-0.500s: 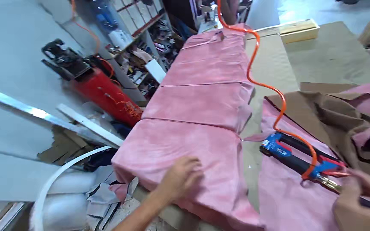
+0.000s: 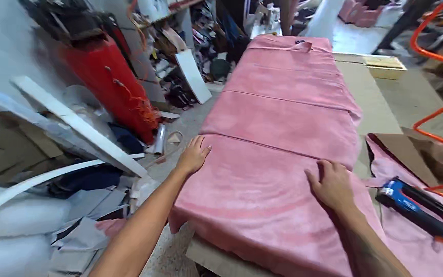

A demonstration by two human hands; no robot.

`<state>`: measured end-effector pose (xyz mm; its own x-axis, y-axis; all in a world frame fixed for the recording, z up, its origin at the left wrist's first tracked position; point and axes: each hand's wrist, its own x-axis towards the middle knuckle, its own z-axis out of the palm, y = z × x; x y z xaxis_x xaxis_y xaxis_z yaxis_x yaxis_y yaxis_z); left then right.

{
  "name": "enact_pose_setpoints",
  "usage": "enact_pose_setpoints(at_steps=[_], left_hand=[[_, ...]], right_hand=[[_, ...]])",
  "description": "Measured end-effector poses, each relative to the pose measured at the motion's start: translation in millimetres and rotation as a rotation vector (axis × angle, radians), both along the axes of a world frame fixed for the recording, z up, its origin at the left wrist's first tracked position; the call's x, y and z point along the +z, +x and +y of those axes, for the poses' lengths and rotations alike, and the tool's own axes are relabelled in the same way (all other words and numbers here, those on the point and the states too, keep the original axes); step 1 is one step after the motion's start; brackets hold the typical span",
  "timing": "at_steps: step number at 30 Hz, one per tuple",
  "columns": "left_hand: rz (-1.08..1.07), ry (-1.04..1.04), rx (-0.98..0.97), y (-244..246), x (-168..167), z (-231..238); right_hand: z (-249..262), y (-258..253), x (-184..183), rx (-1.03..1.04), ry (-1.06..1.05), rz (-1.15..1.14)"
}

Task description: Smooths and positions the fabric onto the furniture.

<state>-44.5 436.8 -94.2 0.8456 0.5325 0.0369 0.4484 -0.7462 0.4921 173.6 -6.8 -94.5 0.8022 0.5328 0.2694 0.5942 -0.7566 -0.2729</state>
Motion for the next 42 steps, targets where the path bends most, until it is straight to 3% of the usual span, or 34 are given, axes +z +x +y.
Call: enact_pose_setpoints(at_steps=[3,6,10,14,18,20,22,24,26,28,30,34,39,42], left_hand=[[0.067,0.060,-0.043,3.6,-0.7,11.0],[0.018,0.124,-0.233,25.5,-5.2,28.8],[-0.076,0.138,-0.442,63.2,-1.7,35.5],[-0.062,0.184,-0.483,73.4,-9.0,37.9],[-0.122,0.180,-0.528,76.9,-6.6,36.0],[-0.147,0.120,-0.534,67.8,-1.6,42.5],[-0.156,-0.054,-0.482,49.0,-4.5,56.5],[-0.179,-0.359,-0.302,28.5,-22.6,87.8],[-0.186,-0.789,-0.087,16.6,-72.5,129.9],[-0.112,-1.356,0.137,15.2,-140.4,159.6],[-0.034,-1.721,0.211,19.5,-175.5,171.5],[0.161,-1.916,0.042,57.1,-169.4,191.6],[0.304,-2.157,0.007,81.8,-181.1,210.9],[0.382,-2.112,-0.040,93.8,-184.0,219.3]], right_hand=[[72.5,-12.9,-1.2,-0.050,-0.072,0.039],[127.8,-34.0,-4.1,-0.049,-0.085,0.011],[202.5,-61.7,-3.8,0.036,-0.060,0.010],[271.8,-82.9,-4.4,0.202,-0.029,0.037],[289.8,-76.8,3.1,0.392,0.030,0.102],[275.7,-59.9,13.5,0.201,-0.007,0.053],[245.8,-37.7,14.3,-0.136,-0.069,0.029],[224.8,-22.5,8.4,-0.396,-0.088,0.029],[228.5,-24.0,1.1,-0.494,-0.081,0.003],[251.0,-29.5,-2.6,-0.502,-0.106,-0.017],[290.3,-35.2,-1.3,-0.514,-0.144,0.029],[336.5,-40.6,-9.7,-0.523,-0.211,0.073],[324.4,-24.4,-17.4,-0.608,-0.240,0.136],[318.2,-8.8,-20.2,-0.745,-0.244,0.160]])
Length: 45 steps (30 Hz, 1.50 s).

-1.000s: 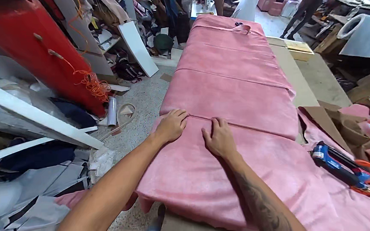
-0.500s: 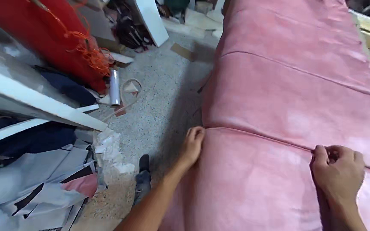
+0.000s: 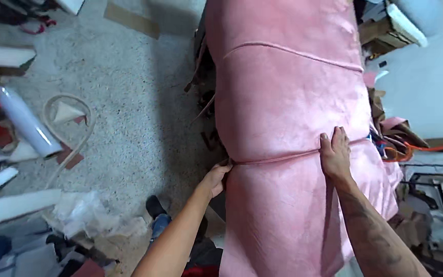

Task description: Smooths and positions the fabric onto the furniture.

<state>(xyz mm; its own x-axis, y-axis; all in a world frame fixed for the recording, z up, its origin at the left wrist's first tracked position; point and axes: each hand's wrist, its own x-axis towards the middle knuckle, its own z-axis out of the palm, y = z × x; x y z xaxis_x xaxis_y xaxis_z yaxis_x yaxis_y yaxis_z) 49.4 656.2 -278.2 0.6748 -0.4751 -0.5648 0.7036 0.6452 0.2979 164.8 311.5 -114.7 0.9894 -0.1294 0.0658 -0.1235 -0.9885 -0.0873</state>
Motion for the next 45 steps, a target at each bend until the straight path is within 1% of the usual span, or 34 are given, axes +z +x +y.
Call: enact_pose_setpoints(at_steps=[2,4,5,7,8,9,11,12,13,15,17,19,20,22,23,24,25,26,27,28,29,30,31,32,33,35,37,39,42,45], left_hand=[[-0.097,0.199,-0.072,8.6,5.2,10.9],[-0.252,0.523,-0.211,13.1,20.5,28.5],[-0.332,0.717,-0.277,12.3,31.3,39.1],[-0.534,1.065,-0.369,18.9,56.4,57.2],[-0.686,1.207,-0.374,19.7,68.5,61.4],[-0.859,1.315,-0.330,17.1,79.8,63.4],[-1.211,1.419,-0.166,19.6,101.0,61.9],[-1.357,1.428,-0.131,28.4,112.7,60.0],[-1.482,1.442,-0.155,42.0,123.9,58.3],[-1.688,1.461,-0.267,79.4,136.3,55.2],[-1.819,1.509,-0.455,127.7,141.8,48.7],[-1.859,1.579,-0.666,173.0,150.5,34.8],[-1.888,1.613,-0.702,197.9,155.4,23.3],[-1.968,1.654,-0.717,255.9,163.5,-8.6],[-1.995,1.664,-0.758,284.2,166.9,-23.9],[-2.010,1.657,-0.809,312.1,169.2,-40.2],[-2.023,1.635,-0.855,339.1,170.8,-55.7],[-2.037,1.599,-0.895,366.4,172.7,-71.4],[-2.063,1.562,-0.916,392.8,174.3,-88.2],[-2.090,1.526,-0.929,415.7,174.3,-103.3],[-2.112,1.485,-0.934,434.4,172.7,-116.8],[-2.125,1.454,-0.932,448.5,170.7,-129.1],[-2.136,1.428,-0.927,458.9,168.8,-139.6],[-2.148,1.397,-0.919,466.3,166.8,-148.5],[-2.162,1.359,-0.912,471.6,164.8,-155.8],[-2.191,1.271,-0.892,478.2,162.1,-164.6],[-2.219,1.181,-0.851,482.5,161.1,-172.3],[-2.243,1.140,-0.829,483.7,160.0,-173.5],[-2.276,1.200,-0.812,478.8,157.2,-173.3],[-2.320,1.259,-0.812,473.2,158.0,-182.0]], right_hand=[[2.0,9.2,2.1,-0.081,0.006,0.000],[18.9,3.2,8.7,-0.195,-0.016,-0.003],[40.8,-11.1,14.7,-0.264,-0.051,0.017],[110.4,-47.0,32.3,-0.325,-0.121,0.115],[147.4,-62.1,37.8,-0.336,-0.121,0.181],[181.2,-75.3,38.2,-0.330,-0.109,0.231],[223.9,-78.4,29.6,-0.343,-0.103,0.251],[229.1,-69.5,27.7,-0.368,-0.112,0.255],[224.5,-57.5,29.2,-0.406,-0.089,0.271],[192.5,-32.3,33.2,-0.495,0.010,0.273],[135.4,-5.4,31.7,-0.578,0.102,0.250],[67.2,17.4,24.6,-0.600,0.120,0.205],[31.8,31.8,22.0,-0.578,0.118,0.187],[-41.3,59.5,14.6,-0.502,0.115,0.069],[-69.8,65.8,8.8,-0.476,0.116,0.000],[-84.4,65.7,7.0,-0.479,0.141,-0.054],[-80.9,60.1,11.2,-0.514,0.162,-0.093],[-54.0,48.2,18.0,-0.576,0.168,-0.112],[-9.4,32.8,25.3,-0.640,0.158,-0.116],[46.9,17.3,30.0,-0.685,0.148,-0.098],[105.1,5.4,32.3,-0.709,0.154,-0.069],[151.5,1.0,33.4,-0.729,0.171,-0.015],[178.5,4.2,31.5,-0.748,0.216,0.013],[185.1,13.6,26.3,-0.778,0.219,0.006],[175.3,27.1,19.0,-0.811,0.185,-0.026],[128.4,62.6,6.0,-0.875,0.102,-0.052],[77.7,102.9,7.3,-0.970,0.105,0.025],[46.7,140.2,12.0,-1.050,0.122,0.029],[6.0,197.9,9.6,-1.148,0.159,-0.067],[-41.1,254.5,5.2,-1.131,0.211,-0.162]])
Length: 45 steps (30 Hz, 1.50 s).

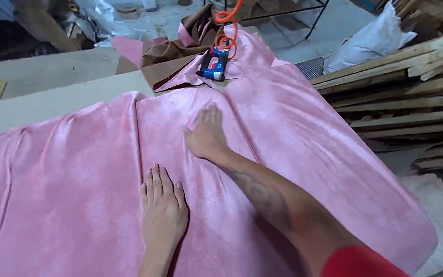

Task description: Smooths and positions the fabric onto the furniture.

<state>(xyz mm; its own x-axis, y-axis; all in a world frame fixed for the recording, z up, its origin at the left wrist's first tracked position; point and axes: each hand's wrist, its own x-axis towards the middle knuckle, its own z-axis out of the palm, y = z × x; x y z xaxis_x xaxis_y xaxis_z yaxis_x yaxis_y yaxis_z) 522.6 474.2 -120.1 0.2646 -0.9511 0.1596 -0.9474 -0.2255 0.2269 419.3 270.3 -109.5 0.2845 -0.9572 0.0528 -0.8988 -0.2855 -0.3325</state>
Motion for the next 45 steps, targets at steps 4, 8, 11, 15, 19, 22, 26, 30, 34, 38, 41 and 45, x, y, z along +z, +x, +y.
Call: enact_pose_setpoints(at_steps=[4,8,11,15,19,22,26,30,34,38,41,45], left_hand=[[0.002,0.013,-0.040,22.7,3.4,-8.6],[-0.111,0.070,0.060,24.9,10.8,-10.2],[-0.119,0.078,0.125,18.8,3.7,-15.9],[-0.005,0.022,0.136,19.6,0.2,-28.8],[0.041,0.023,0.130,30.3,0.6,-28.6],[0.016,0.011,0.086,32.6,-3.0,-34.1],[-0.066,0.076,0.146,28.3,3.7,-38.5],[-0.149,0.178,0.172,24.5,15.6,-44.3],[-0.083,0.159,0.277,13.9,17.2,-54.6],[0.002,0.175,0.315,12.9,13.4,-54.1],[0.008,0.145,0.272,19.1,16.4,-51.3],[0.002,0.093,-0.042,56.5,12.0,-31.3]], right_hand=[[1.4,-8.7,13.8,0.396,0.008,-0.163],[122.4,-125.6,28.1,0.273,-0.040,-0.124],[168.3,-156.4,-0.7,0.138,-0.153,0.070],[116.3,-87.5,-0.1,0.329,-0.079,0.111],[42.8,11.1,-3.2,0.510,-0.047,0.069],[7.0,74.1,-5.5,0.549,-0.030,0.004],[-19.9,109.9,2.9,0.691,0.019,-0.153],[32.4,-3.7,34.6,0.348,0.000,-0.186],[48.0,-73.5,11.6,-0.002,0.068,0.025],[-5.0,12.6,-9.3,0.146,0.050,-0.100],[-39.7,67.3,-2.0,0.339,0.017,-0.069],[-34.1,19.2,24.6,0.557,0.123,-0.267]])
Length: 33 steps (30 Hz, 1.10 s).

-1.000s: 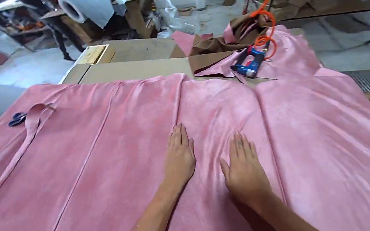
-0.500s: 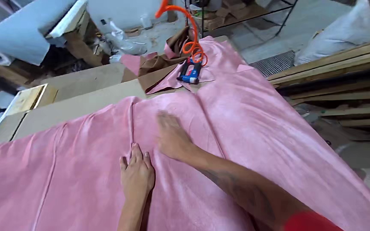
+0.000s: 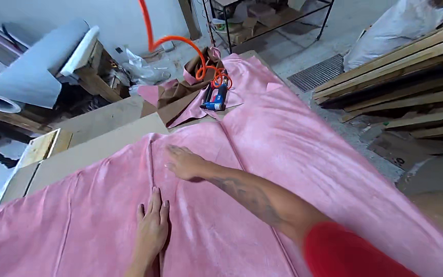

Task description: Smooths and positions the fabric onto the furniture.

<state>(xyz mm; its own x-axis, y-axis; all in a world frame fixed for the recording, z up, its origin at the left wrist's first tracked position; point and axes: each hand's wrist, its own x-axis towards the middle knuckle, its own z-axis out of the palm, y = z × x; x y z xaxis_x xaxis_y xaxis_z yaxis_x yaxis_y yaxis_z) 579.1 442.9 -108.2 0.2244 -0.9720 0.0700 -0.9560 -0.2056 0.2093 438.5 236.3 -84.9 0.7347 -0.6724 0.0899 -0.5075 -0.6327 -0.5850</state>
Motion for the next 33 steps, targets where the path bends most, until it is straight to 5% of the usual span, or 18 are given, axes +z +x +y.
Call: enact_pose_setpoints(at_steps=[4,6,12,16,19,23,26,30,33], left_hand=[[-0.035,-0.047,0.002,1.2,-6.2,3.6],[-0.006,-0.053,0.107,-10.6,-8.5,2.2],[0.042,-0.019,0.310,-26.0,-6.5,-16.8],[-0.024,0.018,0.246,-13.3,-4.7,-12.8],[-0.014,0.067,0.208,-5.3,1.8,-2.5],[0.059,0.031,0.224,-6.1,4.0,-6.0],[0.249,0.034,0.173,8.8,11.8,-8.1],[1.101,-0.490,0.064,68.9,25.7,18.7],[0.968,-0.616,0.241,76.2,44.0,80.1]], right_hand=[[56.6,-140.8,-2.1,-0.363,-0.169,0.169],[73.8,-155.4,-18.6,-0.293,-0.234,0.328],[16.0,0.8,-36.7,0.016,-0.307,0.315],[-17.2,88.5,-38.9,0.125,-0.360,0.244],[-18.8,70.4,-25.6,0.192,-0.239,0.005],[71.6,-56.5,5.7,0.161,-0.315,-0.054],[159.7,-111.3,-15.5,0.537,-0.169,-0.057],[174.4,-50.0,-27.9,0.815,-0.173,-0.008],[117.7,15.2,-28.9,0.791,-0.254,-0.019]])
